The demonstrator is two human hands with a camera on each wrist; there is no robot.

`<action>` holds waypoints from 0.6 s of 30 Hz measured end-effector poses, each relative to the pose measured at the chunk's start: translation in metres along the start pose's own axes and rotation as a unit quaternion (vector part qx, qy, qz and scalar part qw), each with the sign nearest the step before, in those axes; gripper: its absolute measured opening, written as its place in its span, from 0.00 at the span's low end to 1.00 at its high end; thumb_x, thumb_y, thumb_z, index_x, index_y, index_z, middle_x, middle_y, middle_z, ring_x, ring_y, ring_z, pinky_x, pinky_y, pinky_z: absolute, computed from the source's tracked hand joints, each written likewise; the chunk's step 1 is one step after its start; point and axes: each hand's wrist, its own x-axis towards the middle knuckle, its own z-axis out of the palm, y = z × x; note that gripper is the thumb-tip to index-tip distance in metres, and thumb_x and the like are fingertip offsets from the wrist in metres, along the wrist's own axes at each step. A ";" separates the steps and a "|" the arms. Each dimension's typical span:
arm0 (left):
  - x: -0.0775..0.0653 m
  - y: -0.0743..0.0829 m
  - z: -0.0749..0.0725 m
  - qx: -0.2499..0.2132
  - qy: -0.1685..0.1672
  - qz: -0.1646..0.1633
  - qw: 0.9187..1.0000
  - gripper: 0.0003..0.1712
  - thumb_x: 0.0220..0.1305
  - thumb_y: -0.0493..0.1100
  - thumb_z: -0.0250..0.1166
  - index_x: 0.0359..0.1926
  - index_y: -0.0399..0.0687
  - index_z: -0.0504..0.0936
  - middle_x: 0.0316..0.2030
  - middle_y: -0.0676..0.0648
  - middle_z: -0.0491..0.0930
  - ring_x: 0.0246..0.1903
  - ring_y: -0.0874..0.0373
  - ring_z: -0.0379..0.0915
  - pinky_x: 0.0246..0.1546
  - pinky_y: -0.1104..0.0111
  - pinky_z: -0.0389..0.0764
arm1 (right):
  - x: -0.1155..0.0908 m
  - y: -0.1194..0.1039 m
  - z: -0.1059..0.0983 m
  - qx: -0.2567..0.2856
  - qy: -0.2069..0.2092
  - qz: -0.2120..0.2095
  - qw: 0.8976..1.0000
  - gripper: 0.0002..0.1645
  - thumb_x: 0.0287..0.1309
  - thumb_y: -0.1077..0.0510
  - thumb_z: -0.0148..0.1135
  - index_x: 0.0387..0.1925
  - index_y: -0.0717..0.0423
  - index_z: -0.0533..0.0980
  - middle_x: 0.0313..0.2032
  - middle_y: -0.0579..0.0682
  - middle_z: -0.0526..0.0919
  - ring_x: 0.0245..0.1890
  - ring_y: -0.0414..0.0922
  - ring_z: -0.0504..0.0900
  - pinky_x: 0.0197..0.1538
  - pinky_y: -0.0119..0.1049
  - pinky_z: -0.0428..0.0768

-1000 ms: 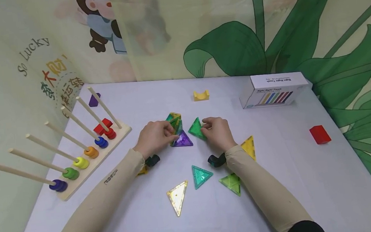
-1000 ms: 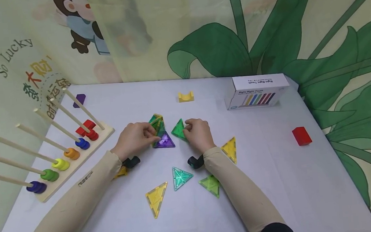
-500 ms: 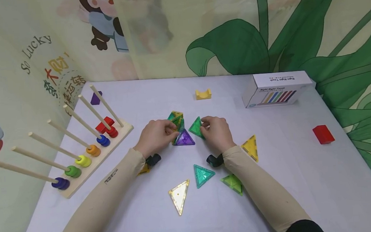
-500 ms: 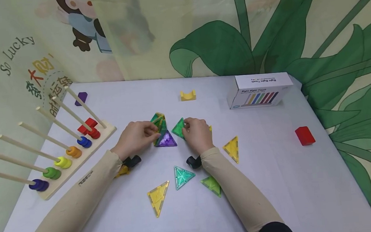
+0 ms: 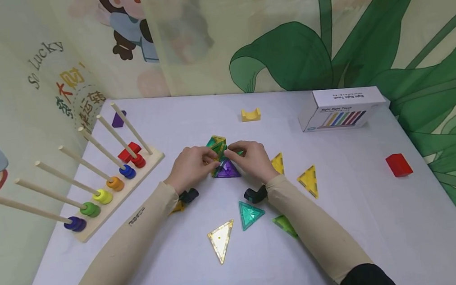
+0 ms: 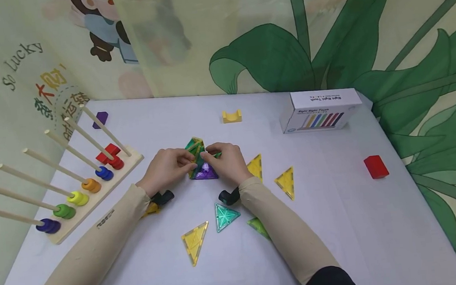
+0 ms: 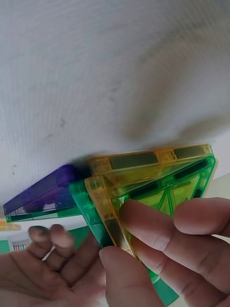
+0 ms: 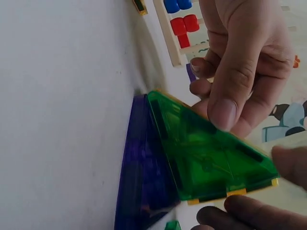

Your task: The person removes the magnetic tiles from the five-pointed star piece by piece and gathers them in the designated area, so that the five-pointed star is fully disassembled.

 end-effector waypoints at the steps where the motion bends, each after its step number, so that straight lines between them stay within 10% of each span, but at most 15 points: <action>1: 0.000 0.000 0.000 -0.002 0.001 0.001 1.000 0.14 0.67 0.47 0.72 0.48 0.45 0.89 0.37 0.48 0.91 0.35 0.58 0.86 0.39 0.63 0.85 | 0.002 -0.001 0.002 0.006 -0.002 -0.001 1.000 0.25 0.70 0.40 0.63 0.56 0.53 0.85 0.53 0.51 0.90 0.45 0.48 0.86 0.50 0.44 0.84; 18: 0.005 -0.005 0.001 -0.032 -0.013 -0.010 0.999 0.13 0.68 0.49 0.72 0.46 0.46 0.91 0.35 0.50 0.91 0.33 0.60 0.85 0.35 0.66 0.81 | 0.008 -0.004 0.008 -0.041 0.000 -0.053 0.998 0.21 0.73 0.45 0.61 0.51 0.57 0.85 0.47 0.53 0.91 0.41 0.48 0.86 0.47 0.43 0.85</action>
